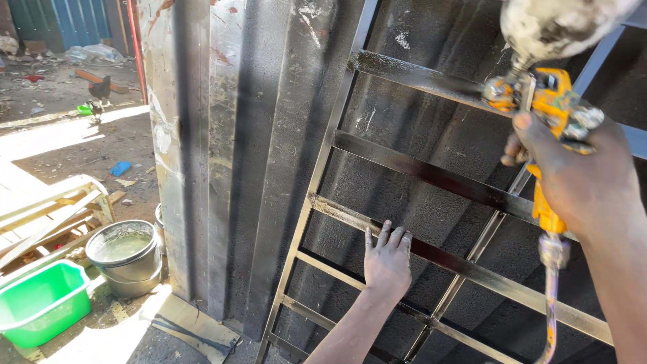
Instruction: Spray painting a metal grid frame with black paint using a pneumatic spray gun
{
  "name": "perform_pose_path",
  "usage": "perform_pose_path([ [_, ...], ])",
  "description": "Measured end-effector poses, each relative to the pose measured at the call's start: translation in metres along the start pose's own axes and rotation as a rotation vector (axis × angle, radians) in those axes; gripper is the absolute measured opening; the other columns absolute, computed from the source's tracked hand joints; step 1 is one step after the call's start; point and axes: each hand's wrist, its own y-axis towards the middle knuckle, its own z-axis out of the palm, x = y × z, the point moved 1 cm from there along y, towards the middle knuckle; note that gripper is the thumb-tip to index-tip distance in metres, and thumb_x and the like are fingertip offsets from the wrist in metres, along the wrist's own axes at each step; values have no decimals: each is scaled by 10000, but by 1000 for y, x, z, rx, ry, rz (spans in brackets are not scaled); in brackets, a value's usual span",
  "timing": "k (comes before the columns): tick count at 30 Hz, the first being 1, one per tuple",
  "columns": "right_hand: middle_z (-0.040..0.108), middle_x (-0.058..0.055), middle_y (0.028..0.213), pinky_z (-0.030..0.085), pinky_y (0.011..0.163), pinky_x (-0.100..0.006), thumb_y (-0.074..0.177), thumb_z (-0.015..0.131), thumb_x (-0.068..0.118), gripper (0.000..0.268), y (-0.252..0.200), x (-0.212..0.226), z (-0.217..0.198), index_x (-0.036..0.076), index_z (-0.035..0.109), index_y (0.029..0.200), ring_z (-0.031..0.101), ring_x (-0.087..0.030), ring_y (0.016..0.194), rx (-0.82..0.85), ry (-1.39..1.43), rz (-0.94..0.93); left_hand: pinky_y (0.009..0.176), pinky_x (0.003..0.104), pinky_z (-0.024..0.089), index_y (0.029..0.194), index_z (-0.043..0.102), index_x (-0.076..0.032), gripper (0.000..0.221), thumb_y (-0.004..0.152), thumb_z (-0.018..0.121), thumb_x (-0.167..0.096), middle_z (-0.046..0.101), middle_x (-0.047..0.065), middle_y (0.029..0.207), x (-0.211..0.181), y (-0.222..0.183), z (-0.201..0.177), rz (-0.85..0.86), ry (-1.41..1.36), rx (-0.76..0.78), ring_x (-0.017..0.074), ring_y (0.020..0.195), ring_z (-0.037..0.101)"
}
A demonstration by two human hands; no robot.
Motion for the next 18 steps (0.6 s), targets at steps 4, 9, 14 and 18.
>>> perform_pose_path([
  [4, 691, -45, 984, 486, 975, -360, 1206, 591, 215, 285, -15, -15, -5, 63, 662, 976, 666, -175, 1011, -51, -129, -105, 1227, 664, 109, 1522, 447, -107, 613, 928, 551, -212, 430, 54, 1574, -2, -3, -3, 15, -27, -114, 340, 1560, 210],
  [9, 652, -66, 867, 556, 856, -295, 1138, 590, 277, 248, -20, 2, 11, 62, 619, 1019, 625, -147, 828, 18, 204, -60, 1256, 626, 21, 1599, 306, -142, 681, 962, 540, -192, 265, 24, 1678, -6, -8, -26, -27, -2, 104, 277, 1598, 67],
  [14, 658, -37, 859, 558, 877, -292, 1131, 587, 298, 324, -25, 6, 18, 76, 623, 897, 635, -130, 850, 42, 216, -50, 1241, 639, 77, 1547, 411, -144, 610, 951, 526, -204, 380, 17, 1617, 0, -5, -5, -8, -19, -35, 284, 1575, 169],
  [18, 655, -53, 855, 537, 817, -268, 1146, 600, 179, 210, -31, -20, 10, 63, 633, 974, 631, -122, 804, -42, 216, 4, 1241, 638, 86, 1546, 415, -145, 608, 953, 539, -206, 382, 18, 1614, -1, -6, -8, -3, -14, -36, 284, 1575, 169],
])
